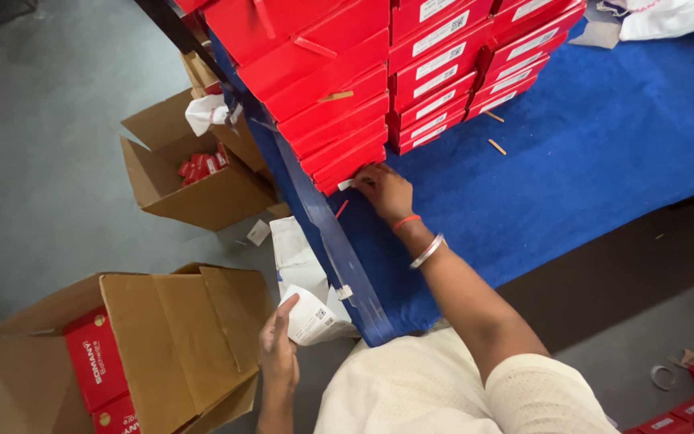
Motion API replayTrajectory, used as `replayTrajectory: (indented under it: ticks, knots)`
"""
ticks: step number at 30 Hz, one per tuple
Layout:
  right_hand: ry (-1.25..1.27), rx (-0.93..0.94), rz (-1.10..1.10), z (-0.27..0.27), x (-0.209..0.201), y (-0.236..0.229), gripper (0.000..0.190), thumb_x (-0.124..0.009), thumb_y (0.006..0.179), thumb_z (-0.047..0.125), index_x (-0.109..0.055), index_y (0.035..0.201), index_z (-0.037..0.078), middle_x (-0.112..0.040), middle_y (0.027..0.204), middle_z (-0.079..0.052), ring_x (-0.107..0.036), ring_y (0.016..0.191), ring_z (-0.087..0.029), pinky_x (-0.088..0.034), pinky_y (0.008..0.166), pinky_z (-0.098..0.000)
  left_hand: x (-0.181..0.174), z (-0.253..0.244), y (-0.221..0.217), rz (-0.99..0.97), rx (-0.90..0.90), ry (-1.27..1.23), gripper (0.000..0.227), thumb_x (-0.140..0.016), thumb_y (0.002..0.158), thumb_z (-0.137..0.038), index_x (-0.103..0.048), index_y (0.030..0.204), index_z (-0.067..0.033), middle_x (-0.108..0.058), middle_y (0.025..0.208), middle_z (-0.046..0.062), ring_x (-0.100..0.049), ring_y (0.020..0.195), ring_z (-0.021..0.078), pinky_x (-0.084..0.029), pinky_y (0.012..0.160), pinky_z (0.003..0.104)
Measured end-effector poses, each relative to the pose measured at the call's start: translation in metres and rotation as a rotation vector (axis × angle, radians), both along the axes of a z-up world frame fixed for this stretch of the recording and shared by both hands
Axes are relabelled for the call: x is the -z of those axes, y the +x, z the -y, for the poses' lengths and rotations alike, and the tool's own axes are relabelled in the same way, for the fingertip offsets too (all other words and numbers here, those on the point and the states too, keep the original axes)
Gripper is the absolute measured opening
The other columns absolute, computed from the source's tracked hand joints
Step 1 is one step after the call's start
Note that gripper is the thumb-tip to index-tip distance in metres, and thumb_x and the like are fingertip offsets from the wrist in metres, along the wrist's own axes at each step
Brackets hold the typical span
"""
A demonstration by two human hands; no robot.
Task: The person peels white adhesive labels from a paper backing strip and applies them to the sides of stacked red boxes. They handle the boxes individually, ensuring each one receives a label before moving it or reaching for the next in the stack.
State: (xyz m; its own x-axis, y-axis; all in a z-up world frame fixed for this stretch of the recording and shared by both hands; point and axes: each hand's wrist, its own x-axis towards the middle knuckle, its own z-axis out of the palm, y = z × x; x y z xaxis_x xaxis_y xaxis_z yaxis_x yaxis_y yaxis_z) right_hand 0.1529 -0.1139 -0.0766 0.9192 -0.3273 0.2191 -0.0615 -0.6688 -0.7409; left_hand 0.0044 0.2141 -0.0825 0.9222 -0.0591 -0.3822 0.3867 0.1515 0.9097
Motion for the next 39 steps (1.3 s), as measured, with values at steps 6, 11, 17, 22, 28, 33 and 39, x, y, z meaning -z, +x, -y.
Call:
replayTrajectory:
  ticks: [6, 11, 17, 22, 28, 33, 39]
  knots:
    - [0.011, 0.200, 0.044, -0.005, 0.009, 0.008, 0.034, -0.080, 0.080, 0.043, -0.072, 0.091, 0.013, -0.071, 0.092, -0.008, -0.070, 0.082, -0.030, -0.054, 0.068, -0.0425, 0.002, -0.002, 0.000, 0.031, -0.022, -0.008, 0.066, -0.056, 0.098, -0.050, -0.064, 0.132, 0.0055, -0.067, 0.130, 0.022, -0.066, 0.113, 0.0212, -0.053, 0.088, 0.026]
    - [-0.039, 0.297, 0.084, 0.024, 0.023, 0.008, 0.030, -0.078, 0.087, 0.037, -0.069, 0.096, 0.010, -0.070, 0.096, -0.012, -0.069, 0.085, -0.035, -0.055, 0.071, -0.0464, -0.008, 0.006, -0.004, 0.034, -0.015, -0.045, 0.060, -0.057, 0.103, -0.042, -0.066, 0.135, 0.0076, -0.067, 0.125, 0.023, -0.063, 0.106, 0.0211, -0.048, 0.082, 0.029]
    - [-0.226, 0.388, 0.016, -0.016, 0.025, 0.007, 0.038, -0.071, 0.088, 0.027, -0.062, 0.113, 0.000, -0.065, 0.102, -0.018, -0.065, 0.087, -0.039, -0.051, 0.072, -0.0491, -0.043, 0.023, 0.002, 0.145, -0.074, -0.027, 0.051, -0.070, 0.090, -0.010, -0.059, 0.138, 0.0046, -0.067, 0.122, 0.019, -0.065, 0.103, 0.0195, -0.052, 0.091, 0.030]
    - [-0.411, 0.253, -0.052, -0.057, 0.019, -0.007, 0.033, -0.073, 0.083, 0.030, -0.063, 0.104, 0.006, -0.065, 0.103, -0.014, -0.058, 0.100, -0.035, -0.045, 0.084, -0.0486, -0.063, 0.043, 0.013, 0.211, 0.012, 0.068, 0.047, -0.067, 0.092, -0.004, -0.059, 0.138, 0.0048, -0.069, 0.122, 0.016, -0.066, 0.102, 0.0171, -0.053, 0.089, 0.029]
    - [-0.424, -0.269, 0.216, -0.083, 0.004, -0.026, 0.024, -0.067, 0.082, 0.013, -0.071, 0.106, 0.017, -0.065, 0.109, -0.017, -0.060, 0.108, -0.033, -0.046, 0.087, -0.0447, -0.077, 0.056, 0.018, 0.337, 0.086, 0.044, 0.041, -0.064, 0.095, -0.006, -0.061, 0.134, 0.0054, -0.069, 0.122, 0.012, -0.065, 0.104, 0.0136, -0.052, 0.092, 0.026]
    - [0.256, -0.389, 0.200, -0.065, -0.026, -0.100, 0.035, -0.065, 0.100, 0.022, -0.066, 0.132, 0.006, -0.072, 0.115, -0.015, -0.067, 0.104, -0.033, -0.050, 0.095, -0.0447, -0.092, 0.048, 0.022, 0.418, 0.068, 0.330, 0.027, -0.066, 0.098, -0.011, -0.074, 0.119, 0.0044, -0.074, 0.105, 0.009, -0.063, 0.090, 0.0113, -0.050, 0.080, 0.025]
    - [0.445, -0.698, 0.042, -0.067, -0.065, -0.145, 0.056, -0.084, 0.086, 0.020, -0.062, 0.135, 0.005, -0.071, 0.128, -0.015, -0.074, 0.107, -0.023, -0.060, 0.084, -0.0306, -0.103, 0.060, 0.023, 0.244, 0.129, 0.075, 0.032, -0.065, 0.098, -0.021, -0.075, 0.110, 0.0068, -0.075, 0.098, 0.009, -0.066, 0.088, 0.0122, -0.052, 0.079, 0.027]
